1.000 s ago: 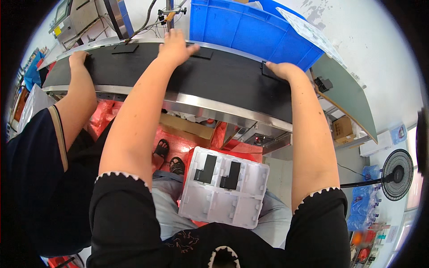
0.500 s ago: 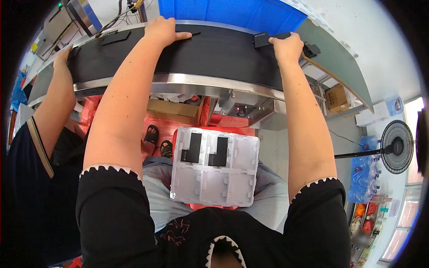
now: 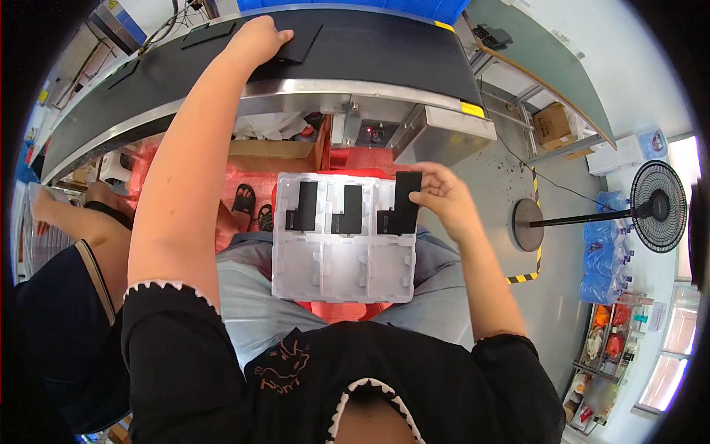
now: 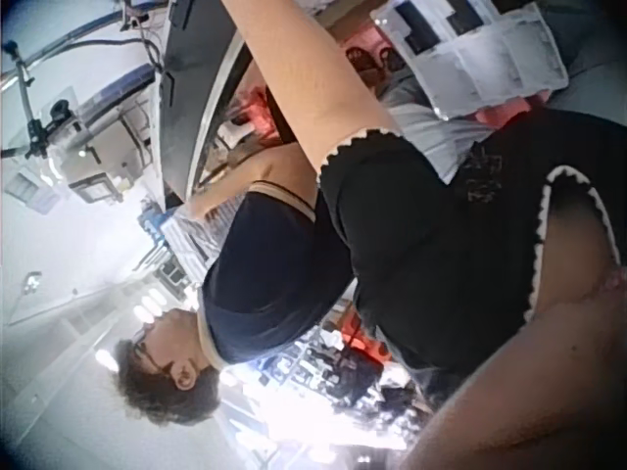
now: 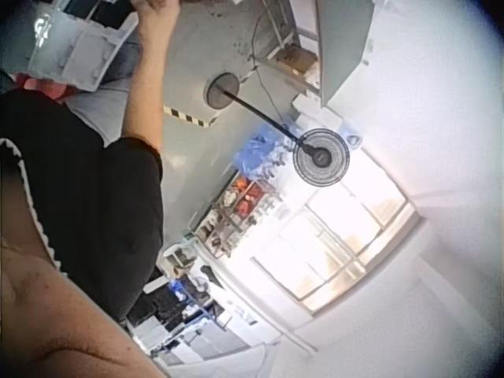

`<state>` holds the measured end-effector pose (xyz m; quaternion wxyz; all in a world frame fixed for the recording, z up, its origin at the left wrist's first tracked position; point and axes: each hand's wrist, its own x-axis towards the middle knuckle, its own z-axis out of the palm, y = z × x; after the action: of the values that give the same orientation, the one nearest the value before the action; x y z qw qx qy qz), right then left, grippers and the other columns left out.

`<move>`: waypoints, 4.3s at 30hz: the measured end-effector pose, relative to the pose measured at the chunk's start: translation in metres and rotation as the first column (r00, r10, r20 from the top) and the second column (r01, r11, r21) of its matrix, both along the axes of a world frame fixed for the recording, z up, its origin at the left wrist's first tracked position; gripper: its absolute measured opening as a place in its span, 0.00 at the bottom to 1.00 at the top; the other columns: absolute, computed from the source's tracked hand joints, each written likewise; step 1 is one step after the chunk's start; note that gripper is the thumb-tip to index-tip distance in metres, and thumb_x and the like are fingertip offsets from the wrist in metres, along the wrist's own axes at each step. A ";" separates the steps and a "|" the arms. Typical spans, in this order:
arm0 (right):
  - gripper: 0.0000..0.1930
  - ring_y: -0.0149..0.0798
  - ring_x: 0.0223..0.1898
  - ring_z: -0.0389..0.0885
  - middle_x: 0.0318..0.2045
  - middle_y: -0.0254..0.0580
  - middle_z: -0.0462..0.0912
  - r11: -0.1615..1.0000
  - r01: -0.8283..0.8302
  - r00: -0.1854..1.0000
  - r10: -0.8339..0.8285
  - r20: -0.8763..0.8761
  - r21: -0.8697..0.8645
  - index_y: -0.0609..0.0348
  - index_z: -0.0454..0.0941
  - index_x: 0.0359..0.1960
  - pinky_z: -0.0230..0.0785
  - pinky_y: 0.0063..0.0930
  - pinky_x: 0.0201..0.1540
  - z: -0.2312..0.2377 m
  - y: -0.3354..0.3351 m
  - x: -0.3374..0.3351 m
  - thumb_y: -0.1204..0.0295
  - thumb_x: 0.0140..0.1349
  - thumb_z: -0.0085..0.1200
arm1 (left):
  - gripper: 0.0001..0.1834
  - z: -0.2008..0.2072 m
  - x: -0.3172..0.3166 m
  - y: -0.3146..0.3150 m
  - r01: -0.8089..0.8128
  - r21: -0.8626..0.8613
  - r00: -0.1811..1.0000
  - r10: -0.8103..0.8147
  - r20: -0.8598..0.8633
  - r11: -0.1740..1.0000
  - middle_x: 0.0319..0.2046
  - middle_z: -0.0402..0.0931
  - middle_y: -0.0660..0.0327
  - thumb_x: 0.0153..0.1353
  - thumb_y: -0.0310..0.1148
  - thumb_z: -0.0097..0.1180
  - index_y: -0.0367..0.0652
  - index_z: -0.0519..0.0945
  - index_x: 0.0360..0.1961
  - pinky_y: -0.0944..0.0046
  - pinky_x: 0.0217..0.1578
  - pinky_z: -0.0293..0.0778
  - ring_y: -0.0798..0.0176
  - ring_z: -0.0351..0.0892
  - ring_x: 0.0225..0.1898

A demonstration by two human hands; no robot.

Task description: Sorting black plastic parts from a conveyor into a compartmentalized tray.

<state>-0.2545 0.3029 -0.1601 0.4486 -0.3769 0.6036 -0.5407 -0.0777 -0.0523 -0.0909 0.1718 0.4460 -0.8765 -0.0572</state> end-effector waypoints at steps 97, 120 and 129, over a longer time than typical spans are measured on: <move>0.17 0.35 0.30 0.74 0.38 0.43 0.75 0.929 -0.027 0.872 0.203 -0.445 0.370 0.57 0.78 0.44 0.70 0.29 0.38 -0.130 0.100 0.021 0.75 0.50 0.60 | 0.15 -0.044 0.040 0.290 0.446 0.662 0.830 -0.001 -0.558 0.602 0.34 0.77 0.69 0.53 0.29 0.62 0.42 0.79 0.43 0.74 0.30 0.66 0.76 0.63 0.26; 0.30 0.53 0.65 0.56 0.64 0.54 0.57 0.960 -0.152 0.353 0.277 -0.894 0.237 0.57 0.64 0.60 0.50 0.48 0.64 -0.112 0.155 0.087 0.70 0.54 0.57 | 0.34 -0.197 0.092 0.350 0.495 0.113 0.867 -0.483 -0.119 0.861 0.56 0.64 0.54 0.47 0.51 0.62 0.45 0.70 0.53 0.45 0.57 0.56 0.51 0.61 0.58; 0.28 0.56 0.60 0.64 0.60 0.54 0.63 0.861 -0.219 0.296 -0.389 -0.872 -0.458 0.57 0.68 0.58 0.56 0.44 0.60 0.039 0.067 0.036 0.72 0.52 0.59 | 0.22 -0.207 0.123 0.338 0.708 0.145 0.676 -0.723 0.143 0.691 0.59 0.64 0.62 0.55 0.38 0.55 0.46 0.73 0.52 0.47 0.63 0.52 0.59 0.57 0.64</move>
<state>-0.2184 0.3694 -0.1207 -0.1413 -0.6886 0.6072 -0.3702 0.0452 0.2858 -0.2975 0.0346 0.0771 -0.9902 -0.1112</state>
